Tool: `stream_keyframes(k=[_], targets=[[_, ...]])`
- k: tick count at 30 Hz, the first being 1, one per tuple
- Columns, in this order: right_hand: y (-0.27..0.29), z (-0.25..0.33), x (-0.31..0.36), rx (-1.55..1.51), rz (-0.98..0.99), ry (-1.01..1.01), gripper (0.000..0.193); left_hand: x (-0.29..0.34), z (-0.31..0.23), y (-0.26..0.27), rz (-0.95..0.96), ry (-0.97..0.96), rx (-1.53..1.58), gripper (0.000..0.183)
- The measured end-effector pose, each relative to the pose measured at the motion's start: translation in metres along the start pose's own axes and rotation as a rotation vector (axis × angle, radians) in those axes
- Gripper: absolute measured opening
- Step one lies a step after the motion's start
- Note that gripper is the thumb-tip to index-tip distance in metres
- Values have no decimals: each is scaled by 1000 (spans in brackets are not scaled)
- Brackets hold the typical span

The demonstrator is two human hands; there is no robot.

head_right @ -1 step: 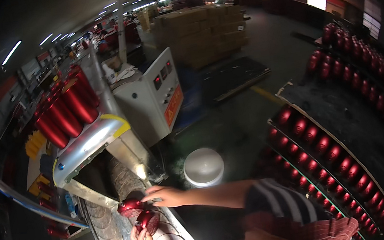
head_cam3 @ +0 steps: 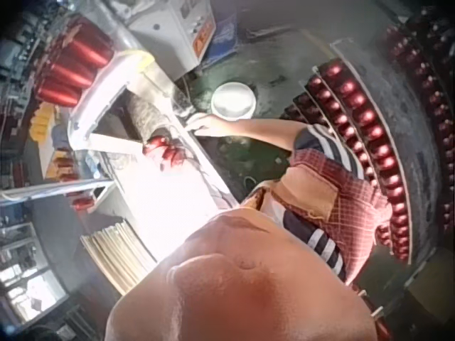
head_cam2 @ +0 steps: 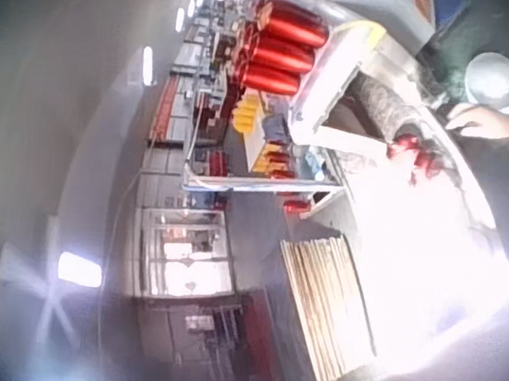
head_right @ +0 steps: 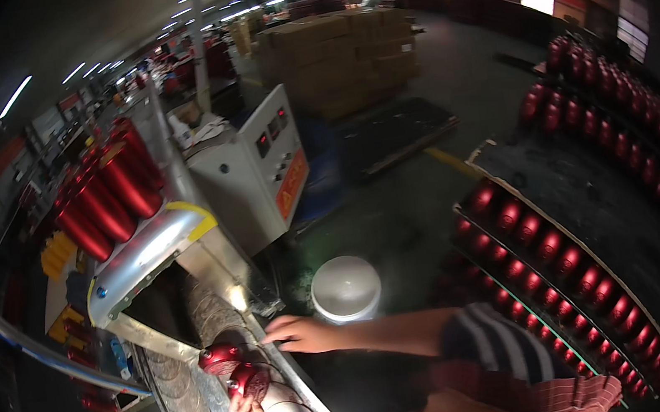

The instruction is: The person repeatedly picks up red cylindrical containers from a rotating rack, briefly dips them into a small bowl of liquid, and places them onto a metal tray. The person continues this repetitive cycle of picking, dipping, and placing the containers.

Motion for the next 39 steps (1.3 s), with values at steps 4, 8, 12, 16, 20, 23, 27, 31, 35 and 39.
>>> stream_keyframes(k=[4, 8, 12, 16, 20, 23, 27, 31, 35, 39], targets=[[77, 49, 231, 94, -400, -247, 21, 51, -20, -129, 287, 344, 170, 14], [130, 176, 457, 479, -894, -601, 16, 104, -69, -292, 768, 328, 411, 14], [142, 341, 657, 844, -1393, -894, 22, 142, -173, -431, 1197, 124, 585, 12], [166, 456, 861, 1301, -1614, -1273, 42, 203, -320, -599, 1477, -421, 554, 12], [143, 510, 1018, 1358, -1706, -1915, 47, 318, -450, -755, 1799, -454, 681, 25], [122, 530, 1104, 1265, -1704, -2193, 50, 453, -530, -819, 2018, -761, 817, 39], [117, 523, 1185, 959, -1657, -2137, 55, 631, -607, -861, 1821, -1222, 638, 49], [115, 520, 1222, 900, -1559, -1977, 57, 733, -622, -878, 1841, -1265, 106, 49], [99, 515, 1228, 967, -1590, -1911, 73, 750, -607, -881, 1762, -1026, 60, 47], [81, 504, 1226, 1089, -1670, -1758, 63, 732, -591, -899, 1884, -660, 67, 46]])
Point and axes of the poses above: each hand's wrist, its own x-axis away from the middle knuckle, its own y-axis out of the back of the hand, z = x × y, the point moved 2 cm from there along -x, towards the middle knuckle, and after that the axes turned 13 degrees about z, right-handed, at the moved point
